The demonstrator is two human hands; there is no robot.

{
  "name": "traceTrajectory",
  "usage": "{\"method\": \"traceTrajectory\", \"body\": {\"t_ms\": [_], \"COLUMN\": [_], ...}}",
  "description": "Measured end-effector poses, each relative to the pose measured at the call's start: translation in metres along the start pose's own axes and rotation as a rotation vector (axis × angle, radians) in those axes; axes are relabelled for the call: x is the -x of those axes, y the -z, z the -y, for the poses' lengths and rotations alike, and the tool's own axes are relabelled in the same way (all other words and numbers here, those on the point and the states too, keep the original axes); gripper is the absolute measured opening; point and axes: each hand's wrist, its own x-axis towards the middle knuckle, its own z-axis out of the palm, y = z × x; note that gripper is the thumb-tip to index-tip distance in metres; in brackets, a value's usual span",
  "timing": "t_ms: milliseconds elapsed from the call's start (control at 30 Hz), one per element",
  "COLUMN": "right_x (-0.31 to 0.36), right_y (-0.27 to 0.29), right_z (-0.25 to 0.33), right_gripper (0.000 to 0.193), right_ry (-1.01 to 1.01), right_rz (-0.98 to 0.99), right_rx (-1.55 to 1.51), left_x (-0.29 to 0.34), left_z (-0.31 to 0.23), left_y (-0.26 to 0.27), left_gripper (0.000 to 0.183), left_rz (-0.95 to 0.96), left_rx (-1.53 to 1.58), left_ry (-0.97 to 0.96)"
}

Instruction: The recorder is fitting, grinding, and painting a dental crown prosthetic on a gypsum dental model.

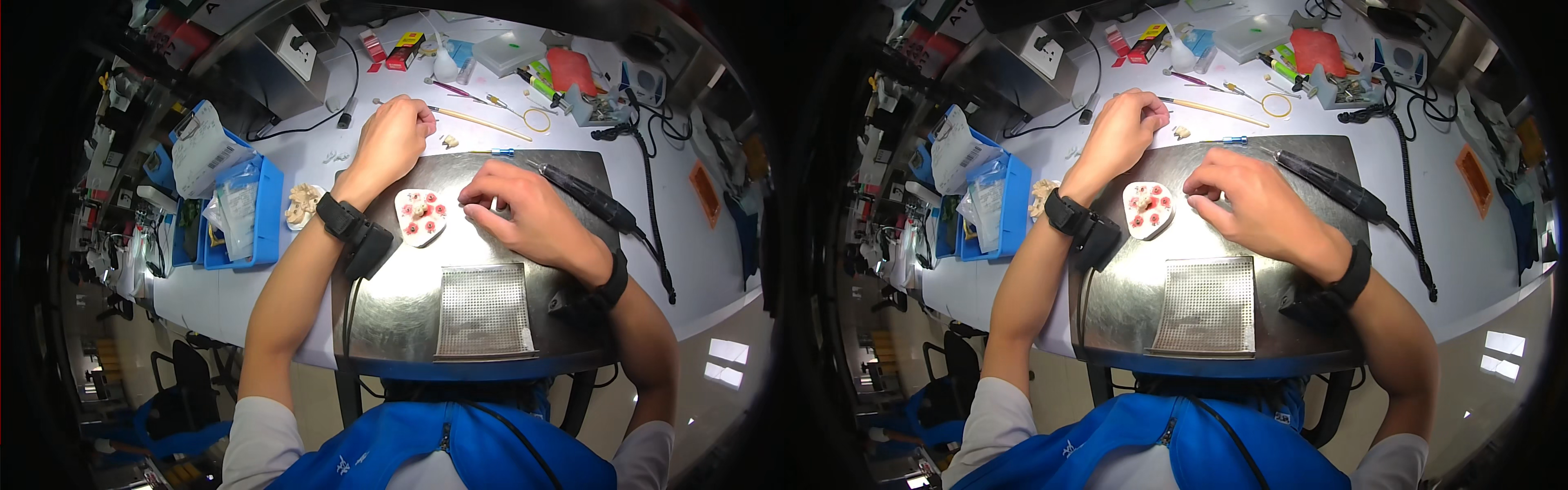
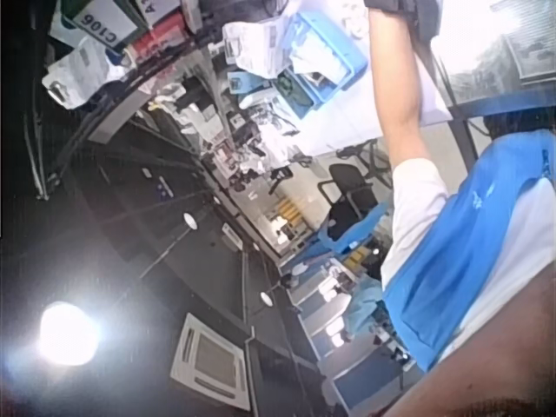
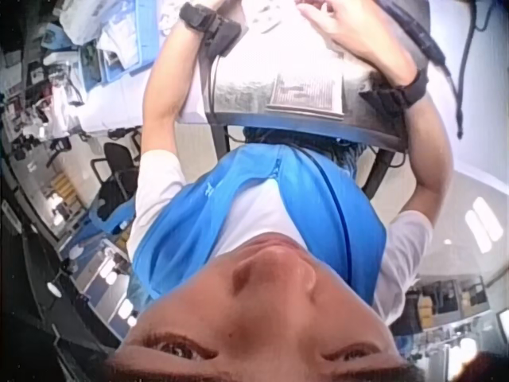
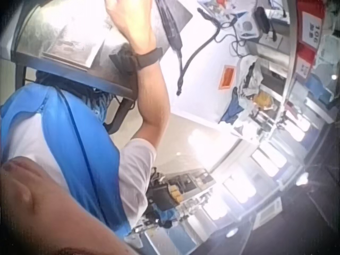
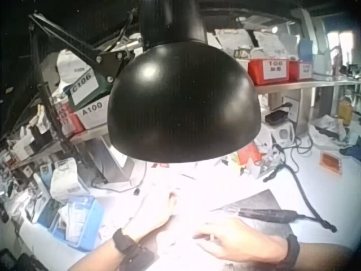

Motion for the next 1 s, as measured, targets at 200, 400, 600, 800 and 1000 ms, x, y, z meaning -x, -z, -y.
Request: {"method": "traceTrajectory", "body": {"t_ms": [200,400,600,800,1000], "right_x": [0.001,-0.005,-0.029,-0.063,-0.080], "right_y": [-0.001,0.003,0.003,-0.002,-0.012], "right_z": [-0.003,0.000,-0.006,-0.014,0.023], "right_gripper": [0.011,0.014,0.023,0.034,0.026], "right_ry": [0.005,-0.034,-0.073,-0.177,-0.317], "right_rz": [-0.010,0.010,-0.071,-0.028,-0.004], "right_rx": [0.001,0.008,0.027,0.211,-0.203], "left_x": [0.000,-0.001,0.041,0.075,0.082], "left_z": [0.000,-0.004,0.008,0.010,0.020], "left_y": [-0.006,0.020,0.067,0.035,0.049], "left_gripper": [0.016,0.020,0.016,0.021,0.018], "left_rz": [0.032,-0.015,0.093,0.253,0.131], "left_rx": [-0.115,0.211,0.923,1.348,1.311], "left_ry": [-0.048,0.033,0.213,0.220,0.165]}}
